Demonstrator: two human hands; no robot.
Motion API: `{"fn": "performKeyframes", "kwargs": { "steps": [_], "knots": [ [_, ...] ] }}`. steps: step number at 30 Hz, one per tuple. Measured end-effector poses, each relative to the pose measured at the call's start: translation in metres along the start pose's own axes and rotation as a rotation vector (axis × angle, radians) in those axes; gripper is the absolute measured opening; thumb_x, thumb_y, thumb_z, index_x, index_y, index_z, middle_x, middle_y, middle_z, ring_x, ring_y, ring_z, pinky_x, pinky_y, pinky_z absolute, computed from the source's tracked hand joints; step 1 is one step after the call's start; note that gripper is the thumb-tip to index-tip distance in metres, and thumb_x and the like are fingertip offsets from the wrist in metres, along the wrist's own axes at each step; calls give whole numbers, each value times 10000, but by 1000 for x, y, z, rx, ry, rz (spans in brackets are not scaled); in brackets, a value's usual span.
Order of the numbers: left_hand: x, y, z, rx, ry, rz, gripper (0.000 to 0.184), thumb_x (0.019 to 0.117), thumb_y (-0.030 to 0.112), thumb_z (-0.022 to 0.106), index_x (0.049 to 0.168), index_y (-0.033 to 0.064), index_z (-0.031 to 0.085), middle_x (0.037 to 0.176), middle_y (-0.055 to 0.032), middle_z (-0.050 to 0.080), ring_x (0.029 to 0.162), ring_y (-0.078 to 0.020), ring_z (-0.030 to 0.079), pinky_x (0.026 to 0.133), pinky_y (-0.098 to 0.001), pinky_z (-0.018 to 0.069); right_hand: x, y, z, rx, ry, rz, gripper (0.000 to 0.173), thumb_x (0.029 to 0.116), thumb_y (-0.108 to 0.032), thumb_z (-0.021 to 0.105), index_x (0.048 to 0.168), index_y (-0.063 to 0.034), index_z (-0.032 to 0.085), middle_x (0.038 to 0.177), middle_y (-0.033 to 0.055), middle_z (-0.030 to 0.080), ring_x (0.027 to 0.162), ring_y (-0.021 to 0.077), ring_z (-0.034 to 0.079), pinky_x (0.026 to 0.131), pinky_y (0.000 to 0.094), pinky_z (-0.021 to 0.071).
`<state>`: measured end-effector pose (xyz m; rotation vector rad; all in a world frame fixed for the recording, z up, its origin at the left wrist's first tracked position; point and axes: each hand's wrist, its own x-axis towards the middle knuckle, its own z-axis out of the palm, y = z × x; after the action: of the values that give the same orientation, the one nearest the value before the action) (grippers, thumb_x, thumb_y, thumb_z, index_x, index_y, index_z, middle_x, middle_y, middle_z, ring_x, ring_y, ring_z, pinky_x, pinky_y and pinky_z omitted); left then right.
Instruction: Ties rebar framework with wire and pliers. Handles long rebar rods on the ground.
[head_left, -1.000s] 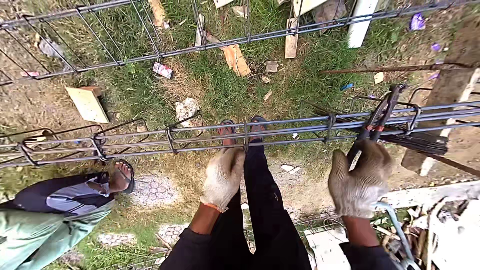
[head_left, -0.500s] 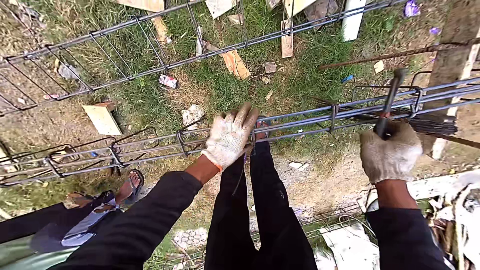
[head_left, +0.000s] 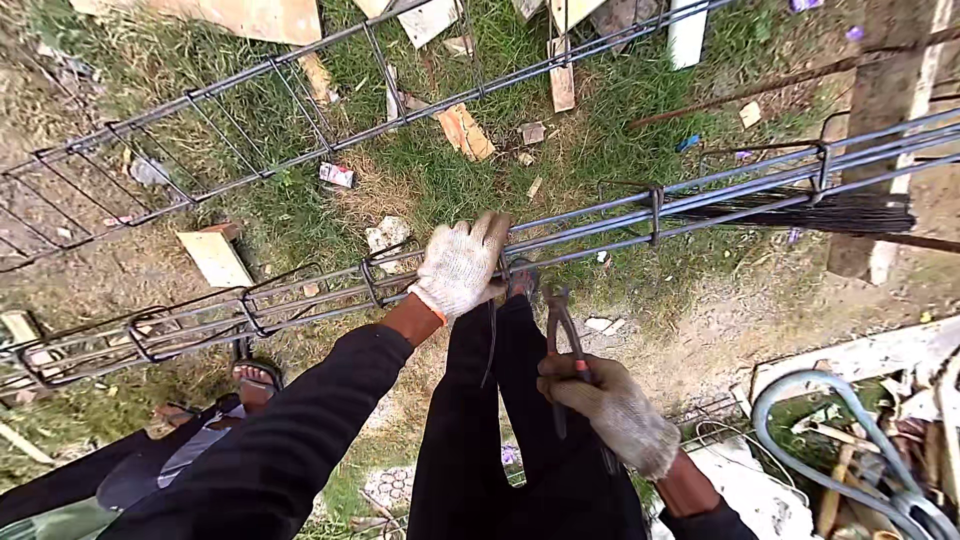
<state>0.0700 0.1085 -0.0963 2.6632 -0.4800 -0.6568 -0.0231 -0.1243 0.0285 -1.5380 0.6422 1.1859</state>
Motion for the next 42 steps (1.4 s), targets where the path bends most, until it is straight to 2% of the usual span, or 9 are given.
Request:
{"fn": "performKeyframes", "kwargs": {
  "steps": [2, 5, 14, 20, 27, 30, 33, 38, 42],
  "knots": [
    [0, 1, 0, -3, -3, -9, 1026, 624, 541, 888, 1465, 108, 491, 1359, -168, 625, 1011, -409, 668, 751, -593, 527, 14, 8, 3, -214, 28, 39, 332, 848, -216, 669, 1165, -244, 762, 921, -71, 736, 805, 84, 678, 683, 342, 568],
    [-1, 0, 2, 1, 13, 6, 1027, 643, 578, 862, 1464, 86, 489, 1361, -174, 626, 1013, -405, 667, 765, -580, 525, 34, 13, 3, -442, 21, 53, 424, 836, -216, 640, 1244, -297, 722, 878, -75, 686, 728, 88, 626, 635, 371, 534],
    [-2, 1, 8, 25, 36, -6, 1023, 649, 574, 860, 1470, 94, 481, 1359, -167, 632, 1030, -404, 671, 774, -585, 527, 47, -1, 0, -735, -43, -4, 301, 915, -197, 651, 1212, -203, 691, 1002, 16, 672, 799, 170, 641, 690, 435, 546],
    [-3, 3, 6, 7, 30, -26, 1038, 633, 526, 912, 1475, 102, 476, 1377, -161, 622, 1079, -397, 661, 832, -582, 526, 46, -9, 7, -1094, 66, -79, 340, 949, -267, 642, 1263, -140, 663, 1141, 176, 652, 982, 382, 672, 776, 602, 546],
    [1, 12, 7, 81, 51, -83, 1018, 585, 458, 926, 1461, 172, 494, 1371, -153, 613, 1063, -400, 652, 784, -591, 509, 64, 31, 5, -711, 148, -129, 596, 883, -337, 732, 1413, -210, 491, 954, 92, 687, 762, 277, 683, 621, 542, 566],
    [-4, 16, 12, 81, 55, -98, 1016, 571, 429, 935, 1449, 145, 509, 1372, -175, 613, 1150, -413, 626, 929, -638, 461, 70, 45, 8, -669, 127, -205, 325, 890, -271, 713, 1183, -149, 648, 848, 82, 664, 710, 240, 649, 601, 499, 537],
    [2, 10, 13, 33, 50, -67, 965, 604, 439, 915, 1421, 104, 526, 1363, -175, 619, 1253, -393, 584, 1062, -607, 415, 88, 53, 7, -706, 167, -305, 287, 892, -207, 701, 1159, -108, 665, 922, 83, 681, 815, 235, 675, 717, 499, 572],
    [2, 3, 5, -76, -45, -74, 908, 618, 478, 879, 1396, 147, 547, 1271, -133, 667, 1089, -341, 672, 827, -559, 553, 107, 79, 12, -681, 215, -462, 387, 839, -135, 692, 1218, -63, 666, 1092, 123, 700, 974, 269, 691, 828, 492, 582],
    [-1, 1, 11, -40, 38, -62, 837, 630, 497, 839, 1351, 161, 579, 1196, -122, 685, 987, -331, 690, 723, -530, 551, 133, 95, 8, -674, 231, -626, 377, 847, -136, 663, 1210, -36, 663, 1030, 133, 688, 890, 256, 686, 765, 468, 591]
  ]
}}
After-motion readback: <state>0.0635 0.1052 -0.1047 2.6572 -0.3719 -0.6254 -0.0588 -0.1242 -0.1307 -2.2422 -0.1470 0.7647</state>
